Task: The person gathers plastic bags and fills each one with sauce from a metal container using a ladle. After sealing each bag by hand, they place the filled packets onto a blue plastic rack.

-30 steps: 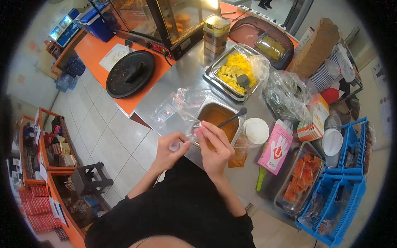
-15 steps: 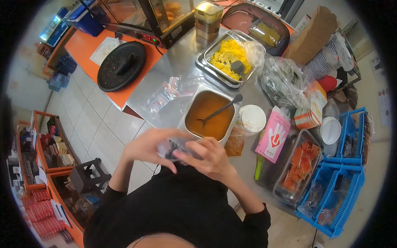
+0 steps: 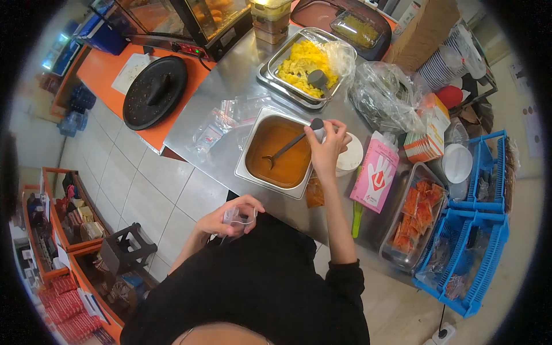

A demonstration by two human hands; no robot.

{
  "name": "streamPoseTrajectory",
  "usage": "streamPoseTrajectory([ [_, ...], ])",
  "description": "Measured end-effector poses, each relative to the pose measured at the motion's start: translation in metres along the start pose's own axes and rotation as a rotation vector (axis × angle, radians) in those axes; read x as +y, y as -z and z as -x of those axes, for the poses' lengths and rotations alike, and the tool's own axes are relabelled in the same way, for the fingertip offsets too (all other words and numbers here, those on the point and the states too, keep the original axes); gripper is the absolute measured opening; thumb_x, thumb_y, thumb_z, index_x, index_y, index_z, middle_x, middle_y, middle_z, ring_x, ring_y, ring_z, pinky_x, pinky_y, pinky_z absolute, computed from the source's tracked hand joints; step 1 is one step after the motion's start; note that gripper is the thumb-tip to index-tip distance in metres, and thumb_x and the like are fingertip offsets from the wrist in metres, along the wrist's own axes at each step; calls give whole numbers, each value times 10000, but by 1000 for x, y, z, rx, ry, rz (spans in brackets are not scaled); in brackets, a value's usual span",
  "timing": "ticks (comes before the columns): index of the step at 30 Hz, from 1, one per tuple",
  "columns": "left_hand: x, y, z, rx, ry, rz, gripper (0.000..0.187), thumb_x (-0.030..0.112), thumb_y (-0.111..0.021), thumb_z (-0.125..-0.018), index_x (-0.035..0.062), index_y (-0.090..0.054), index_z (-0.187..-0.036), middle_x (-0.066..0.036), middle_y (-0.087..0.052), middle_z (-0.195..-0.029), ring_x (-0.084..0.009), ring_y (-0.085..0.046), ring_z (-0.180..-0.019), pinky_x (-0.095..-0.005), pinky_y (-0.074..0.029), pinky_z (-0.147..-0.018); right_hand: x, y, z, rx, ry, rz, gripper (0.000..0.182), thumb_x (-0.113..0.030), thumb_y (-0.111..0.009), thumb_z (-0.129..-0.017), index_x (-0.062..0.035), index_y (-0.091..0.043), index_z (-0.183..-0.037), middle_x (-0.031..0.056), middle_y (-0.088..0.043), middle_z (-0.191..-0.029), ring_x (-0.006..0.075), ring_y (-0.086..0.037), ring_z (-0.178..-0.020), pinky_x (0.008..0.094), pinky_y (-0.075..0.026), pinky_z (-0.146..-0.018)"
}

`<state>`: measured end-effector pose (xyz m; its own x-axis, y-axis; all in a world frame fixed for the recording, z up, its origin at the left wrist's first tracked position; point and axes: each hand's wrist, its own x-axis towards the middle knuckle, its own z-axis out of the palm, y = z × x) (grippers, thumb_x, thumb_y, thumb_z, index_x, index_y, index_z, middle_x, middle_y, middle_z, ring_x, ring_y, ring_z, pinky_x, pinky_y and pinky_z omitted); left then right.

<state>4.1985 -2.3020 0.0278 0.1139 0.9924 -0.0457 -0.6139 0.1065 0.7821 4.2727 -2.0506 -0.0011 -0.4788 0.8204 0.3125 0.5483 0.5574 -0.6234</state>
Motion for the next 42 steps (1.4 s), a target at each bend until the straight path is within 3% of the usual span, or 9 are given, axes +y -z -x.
streamPoseTrajectory([
  [1,-1,-1,1,3,1,2,680,381,-740,-687,49,-413,-1183,-61,-530,-788,-89,-505,-679,-198,-417,-545,-5,6,5,-4,-1,0,316,-238,-692,-768,-31,-571,-975,112,-469,-1077,277,-415,-1019,401,-337,-882],
  [3,0,-1,7,44,18,95,766,442,-734,-666,55,-369,-1216,-85,-532,-808,-73,-486,-609,-172,-386,-458,-15,18,24,-139,-70,-741,204,-151,-648,-814,-11,-565,-936,89,-579,-910,214,-547,-852,322,-441,-729],
  [5,-1,-1,10,76,-10,106,774,425,-743,-659,56,-361,-1221,-95,-531,-838,-70,-488,-596,-163,-379,-441,-12,21,57,-49,135,-576,96,-45,-588,-842,-5,-546,-920,96,-614,-806,166,-597,-714,251,-467,-614],
  [9,5,2,14,171,-124,39,769,297,-784,-638,49,-367,-1236,-109,-517,-943,-70,-505,-606,-149,-400,-451,-3,20,101,13,387,-637,103,-36,-572,-853,-4,-523,-937,105,-610,-862,158,-596,-784,259,-478,-654],
  [14,14,9,16,234,-223,-106,799,219,-812,-620,23,-364,-1252,-150,-490,-993,-28,-383,-467,-159,-308,-424,-3,22,113,14,-218,-857,107,-64,-518,-895,-2,-483,-975,106,-599,-888,138,-593,-782,255,-484,-667],
  [19,13,14,21,232,-228,-47,781,112,-812,-617,18,-372,-1255,-139,-473,-1013,-25,-375,-467,-169,-284,-418,9,24,100,147,-372,-1048,145,-100,-487,-915,-7,-469,-1026,96,-585,-825,145,-577,-688,267,-476,-644],
  [22,14,13,21,216,-220,-37,731,76,-802,-596,43,-440,-1230,-93,-496,-1038,-36,-497,-636,-141,-420,-478,23,20,99,194,-496,-1181,176,-98,-499,-907,-7,-467,-1054,95,-584,-818,153,-586,-691,269,-488,-640],
  [27,20,9,18,271,-236,-131,713,-27,-764,-604,51,-438,-1233,-95,-515,-1069,2,-441,-519,-138,-385,-456,33,20,98,199,-619,-1255,223,-105,-526,-892,-7,-462,-1082,93,-585,-828,164,-593,-692,271,-507,-639],
  [42,20,8,17,528,-272,-225,590,27,-763,-632,66,-457,-1135,-55,-517,-972,-8,-424,-444,-142,-291,-370,38,42,72,331,-583,-1292,249,-60,-544,-866,-10,-465,-1097,92,-569,-895,165,-593,-725,272,-506,-638],
])
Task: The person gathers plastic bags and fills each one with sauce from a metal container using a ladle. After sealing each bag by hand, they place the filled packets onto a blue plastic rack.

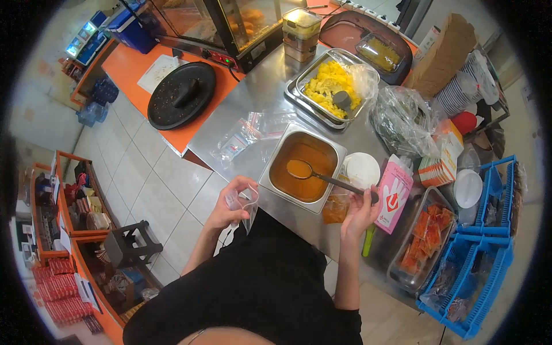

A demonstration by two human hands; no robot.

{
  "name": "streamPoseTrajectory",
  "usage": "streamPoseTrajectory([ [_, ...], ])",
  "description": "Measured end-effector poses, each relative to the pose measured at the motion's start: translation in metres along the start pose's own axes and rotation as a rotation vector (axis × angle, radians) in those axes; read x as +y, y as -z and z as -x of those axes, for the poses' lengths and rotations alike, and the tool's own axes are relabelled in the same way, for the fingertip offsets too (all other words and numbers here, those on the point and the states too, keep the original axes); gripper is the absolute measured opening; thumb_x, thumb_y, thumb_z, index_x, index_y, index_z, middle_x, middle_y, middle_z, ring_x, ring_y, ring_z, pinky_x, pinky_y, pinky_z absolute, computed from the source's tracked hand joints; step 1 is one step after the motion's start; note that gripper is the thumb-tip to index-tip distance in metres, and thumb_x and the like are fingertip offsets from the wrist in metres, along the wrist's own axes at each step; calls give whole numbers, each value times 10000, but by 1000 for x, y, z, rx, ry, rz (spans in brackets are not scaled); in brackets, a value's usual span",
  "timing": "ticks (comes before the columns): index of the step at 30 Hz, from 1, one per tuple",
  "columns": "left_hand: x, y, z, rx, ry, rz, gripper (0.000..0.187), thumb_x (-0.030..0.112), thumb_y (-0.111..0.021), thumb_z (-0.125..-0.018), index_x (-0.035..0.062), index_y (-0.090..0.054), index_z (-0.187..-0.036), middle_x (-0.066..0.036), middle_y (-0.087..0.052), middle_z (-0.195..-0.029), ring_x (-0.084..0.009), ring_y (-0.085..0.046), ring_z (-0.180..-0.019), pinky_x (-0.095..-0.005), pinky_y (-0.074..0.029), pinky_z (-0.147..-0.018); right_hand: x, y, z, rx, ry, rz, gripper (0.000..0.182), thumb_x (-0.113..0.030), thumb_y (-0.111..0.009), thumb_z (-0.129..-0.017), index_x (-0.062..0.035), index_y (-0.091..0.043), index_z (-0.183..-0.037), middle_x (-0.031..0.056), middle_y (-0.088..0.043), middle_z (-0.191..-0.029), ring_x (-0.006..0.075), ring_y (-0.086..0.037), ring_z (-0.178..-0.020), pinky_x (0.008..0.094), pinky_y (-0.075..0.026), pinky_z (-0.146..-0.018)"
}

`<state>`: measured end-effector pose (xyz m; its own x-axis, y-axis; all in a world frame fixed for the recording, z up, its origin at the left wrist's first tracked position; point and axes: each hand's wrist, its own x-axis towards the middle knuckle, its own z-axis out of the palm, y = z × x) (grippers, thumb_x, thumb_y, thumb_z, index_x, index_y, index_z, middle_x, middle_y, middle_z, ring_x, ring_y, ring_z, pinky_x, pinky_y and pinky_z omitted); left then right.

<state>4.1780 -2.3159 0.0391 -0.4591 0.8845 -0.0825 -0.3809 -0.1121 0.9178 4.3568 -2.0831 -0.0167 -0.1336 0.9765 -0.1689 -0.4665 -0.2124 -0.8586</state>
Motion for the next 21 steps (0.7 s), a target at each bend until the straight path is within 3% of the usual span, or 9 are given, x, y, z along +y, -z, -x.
streamPoseTrajectory([
  [4,-5,-4,-7,41,-49,-22,576,9,-750,-641,67,-447,-1127,-69,-524,-1002,-18,-447,-455,-148,-316,-384,-24,-12,-5,-66,58,-45,241,-61,-545,-862,-19,-480,-1091,83,-581,-901,168,-603,-720,268,-505,-632],
  [7,-8,-7,-11,105,-75,-8,667,136,-829,-577,44,-450,-1118,-89,-530,-990,-46,-512,-521,-142,-349,-378,-45,-23,-7,-123,89,-54,265,-76,-544,-861,-21,-485,-1113,80,-600,-874,161,-599,-721,254,-509,-689],
  [13,3,-17,-19,35,-107,-6,659,25,-812,-571,51,-446,-1117,-92,-534,-985,-31,-494,-491,-140,-340,-383,-59,-38,-4,-142,112,-69,236,-60,-538,-860,-30,-489,-1088,78,-594,-840,149,-592,-716,243,-509,-675],
  [18,1,-17,-25,111,-214,-114,617,-31,-782,-589,52,-448,-1101,-89,-533,-985,-20,-475,-470,-140,-338,-384,-46,-26,-6,-118,73,-69,239,-83,-545,-863,-32,-482,-1088,86,-610,-822,168,-606,-706,270,-498,-645],
  [21,4,-21,-30,105,-210,-93,616,-52,-773,-587,45,-444,-1099,-93,-525,-1007,-14,-489,-525,-141,-400,-428,-50,-26,-4,-107,70,-78,230,-89,-552,-861,-30,-492,-1075,85,-610,-816,167,-606,-704,268,-502,-639],
])
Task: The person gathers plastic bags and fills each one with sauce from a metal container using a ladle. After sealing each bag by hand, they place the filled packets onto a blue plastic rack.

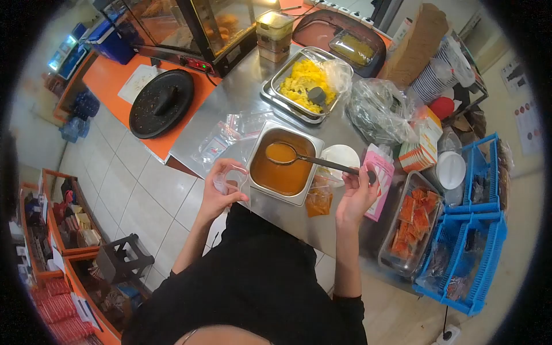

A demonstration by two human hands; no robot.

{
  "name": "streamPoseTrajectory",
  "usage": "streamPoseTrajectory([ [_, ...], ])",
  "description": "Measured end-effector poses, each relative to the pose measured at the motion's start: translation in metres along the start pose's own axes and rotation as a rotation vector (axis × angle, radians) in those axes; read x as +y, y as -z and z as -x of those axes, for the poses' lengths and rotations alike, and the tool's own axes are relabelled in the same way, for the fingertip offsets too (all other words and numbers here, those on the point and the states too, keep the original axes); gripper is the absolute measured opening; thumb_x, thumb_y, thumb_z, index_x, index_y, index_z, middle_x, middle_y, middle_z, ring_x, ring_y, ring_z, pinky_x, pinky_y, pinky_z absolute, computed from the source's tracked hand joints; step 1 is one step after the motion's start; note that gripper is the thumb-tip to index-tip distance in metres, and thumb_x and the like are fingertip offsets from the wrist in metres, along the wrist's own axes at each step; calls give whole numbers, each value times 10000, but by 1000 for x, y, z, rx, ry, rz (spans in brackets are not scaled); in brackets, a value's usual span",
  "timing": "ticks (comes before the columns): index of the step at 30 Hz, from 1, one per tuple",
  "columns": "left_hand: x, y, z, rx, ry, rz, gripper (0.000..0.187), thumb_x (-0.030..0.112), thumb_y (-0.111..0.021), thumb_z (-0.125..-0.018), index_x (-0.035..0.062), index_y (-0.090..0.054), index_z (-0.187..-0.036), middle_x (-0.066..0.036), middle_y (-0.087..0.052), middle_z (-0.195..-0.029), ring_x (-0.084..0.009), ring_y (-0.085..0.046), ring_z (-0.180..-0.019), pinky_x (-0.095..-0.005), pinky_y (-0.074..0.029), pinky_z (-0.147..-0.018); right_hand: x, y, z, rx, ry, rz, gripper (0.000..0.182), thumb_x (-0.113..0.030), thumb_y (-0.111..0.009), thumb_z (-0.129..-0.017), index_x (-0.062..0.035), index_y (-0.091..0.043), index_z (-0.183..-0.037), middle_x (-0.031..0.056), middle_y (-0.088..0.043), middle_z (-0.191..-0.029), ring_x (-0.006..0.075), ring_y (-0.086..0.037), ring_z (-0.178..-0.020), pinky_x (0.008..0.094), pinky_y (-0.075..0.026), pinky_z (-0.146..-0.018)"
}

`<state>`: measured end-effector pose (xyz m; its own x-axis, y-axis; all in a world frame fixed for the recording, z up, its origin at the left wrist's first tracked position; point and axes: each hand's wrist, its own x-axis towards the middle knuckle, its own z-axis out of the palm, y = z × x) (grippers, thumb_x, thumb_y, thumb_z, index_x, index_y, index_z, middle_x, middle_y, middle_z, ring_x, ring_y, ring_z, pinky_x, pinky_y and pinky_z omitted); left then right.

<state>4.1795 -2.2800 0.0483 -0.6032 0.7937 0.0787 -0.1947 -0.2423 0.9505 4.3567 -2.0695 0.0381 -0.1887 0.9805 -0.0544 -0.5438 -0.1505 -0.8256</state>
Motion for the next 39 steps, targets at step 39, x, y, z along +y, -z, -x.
streamPoseTrajectory([
  [39,-28,-23,-57,-23,-284,-309,498,-38,-752,-637,-18,-483,-1057,-102,-520,-1009,-137,-571,-892,-258,-569,-647,-60,-47,-6,-21,111,-116,257,-81,-568,-843,-28,-494,-1083,93,-583,-906,170,-592,-755,264,-506,-681],
])
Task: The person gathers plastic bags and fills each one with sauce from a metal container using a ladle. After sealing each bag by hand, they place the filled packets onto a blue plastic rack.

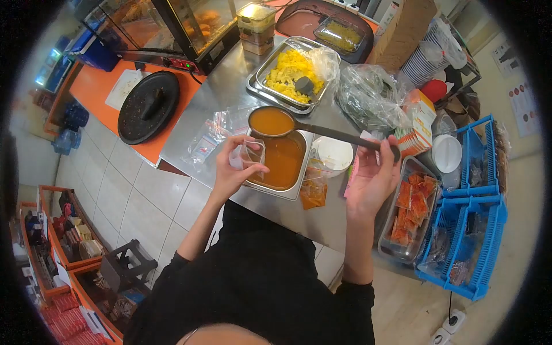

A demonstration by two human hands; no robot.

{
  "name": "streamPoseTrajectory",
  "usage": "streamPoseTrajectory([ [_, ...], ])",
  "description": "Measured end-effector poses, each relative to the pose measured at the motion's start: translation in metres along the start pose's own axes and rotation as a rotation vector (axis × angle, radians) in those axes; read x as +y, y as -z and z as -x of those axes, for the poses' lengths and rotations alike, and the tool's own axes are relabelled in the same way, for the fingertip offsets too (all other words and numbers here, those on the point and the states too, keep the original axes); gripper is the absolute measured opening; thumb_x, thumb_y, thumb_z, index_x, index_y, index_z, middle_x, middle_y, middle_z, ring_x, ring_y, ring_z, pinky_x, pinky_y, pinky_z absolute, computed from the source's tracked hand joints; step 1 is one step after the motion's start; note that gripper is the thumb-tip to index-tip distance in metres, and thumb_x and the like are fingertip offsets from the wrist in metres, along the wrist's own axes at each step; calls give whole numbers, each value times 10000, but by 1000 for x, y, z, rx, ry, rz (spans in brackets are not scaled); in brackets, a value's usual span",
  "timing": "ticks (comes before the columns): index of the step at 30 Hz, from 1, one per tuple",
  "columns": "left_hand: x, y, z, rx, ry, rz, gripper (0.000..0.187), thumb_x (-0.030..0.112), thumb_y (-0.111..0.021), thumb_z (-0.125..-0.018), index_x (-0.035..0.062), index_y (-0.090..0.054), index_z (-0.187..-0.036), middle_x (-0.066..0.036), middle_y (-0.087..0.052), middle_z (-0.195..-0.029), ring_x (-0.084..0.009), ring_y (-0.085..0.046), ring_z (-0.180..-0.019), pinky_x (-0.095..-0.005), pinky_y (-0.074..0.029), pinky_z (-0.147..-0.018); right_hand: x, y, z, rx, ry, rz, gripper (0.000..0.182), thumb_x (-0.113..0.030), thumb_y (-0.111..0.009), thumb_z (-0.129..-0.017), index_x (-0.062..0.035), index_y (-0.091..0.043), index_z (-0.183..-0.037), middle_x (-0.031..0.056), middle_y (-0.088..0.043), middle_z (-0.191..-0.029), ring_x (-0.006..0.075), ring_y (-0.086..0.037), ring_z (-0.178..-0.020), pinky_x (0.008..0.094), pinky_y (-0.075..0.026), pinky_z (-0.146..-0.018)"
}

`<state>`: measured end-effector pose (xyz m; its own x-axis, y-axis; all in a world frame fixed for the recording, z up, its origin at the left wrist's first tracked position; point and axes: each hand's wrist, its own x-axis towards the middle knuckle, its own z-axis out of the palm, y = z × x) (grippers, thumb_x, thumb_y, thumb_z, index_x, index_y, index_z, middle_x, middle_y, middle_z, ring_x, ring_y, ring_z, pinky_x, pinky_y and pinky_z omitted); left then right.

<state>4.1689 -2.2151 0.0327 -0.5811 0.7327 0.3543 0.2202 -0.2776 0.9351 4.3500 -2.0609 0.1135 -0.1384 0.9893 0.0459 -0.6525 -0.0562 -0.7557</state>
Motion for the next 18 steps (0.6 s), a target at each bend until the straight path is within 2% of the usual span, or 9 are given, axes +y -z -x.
streamPoseTrajectory([
  [6,6,-4,-7,26,13,105,481,18,-772,-645,-12,-491,-1034,-100,-554,-960,-114,-604,-823,-240,-545,-628,-22,-26,10,-162,147,13,233,-85,-563,-850,-36,-495,-1067,109,-609,-837,180,-582,-703,288,-480,-660],
  [11,12,0,-6,17,56,71,495,45,-788,-637,2,-480,-1022,-86,-561,-940,-111,-622,-788,-238,-535,-624,-28,-39,22,-172,225,59,218,-81,-555,-856,-32,-490,-1059,119,-603,-823,184,-580,-698,299,-484,-623],
  [13,17,0,-6,40,111,187,493,59,-795,-635,2,-486,-1014,-72,-571,-918,-102,-608,-807,-235,-526,-640,-29,-40,25,-181,261,78,220,-81,-554,-858,-29,-486,-1060,122,-601,-818,186,-581,-698,301,-488,-610],
  [16,14,-1,-5,64,44,153,484,69,-799,-636,1,-491,-1003,-63,-581,-902,-92,-590,-818,-225,-508,-633,-30,-40,27,-176,320,95,221,-81,-550,-862,-26,-475,-1062,131,-596,-811,192,-583,-691,300,-494,-583],
  [18,16,-1,-4,67,74,186,480,71,-800,-636,0,-493,-998,-59,-581,-902,-90,-583,-817,-224,-506,-632,-31,-40,29,-229,361,114,219,-76,-542,-867,-28,-460,-1064,141,-593,-810,191,-582,-682,298,-499,-574],
])
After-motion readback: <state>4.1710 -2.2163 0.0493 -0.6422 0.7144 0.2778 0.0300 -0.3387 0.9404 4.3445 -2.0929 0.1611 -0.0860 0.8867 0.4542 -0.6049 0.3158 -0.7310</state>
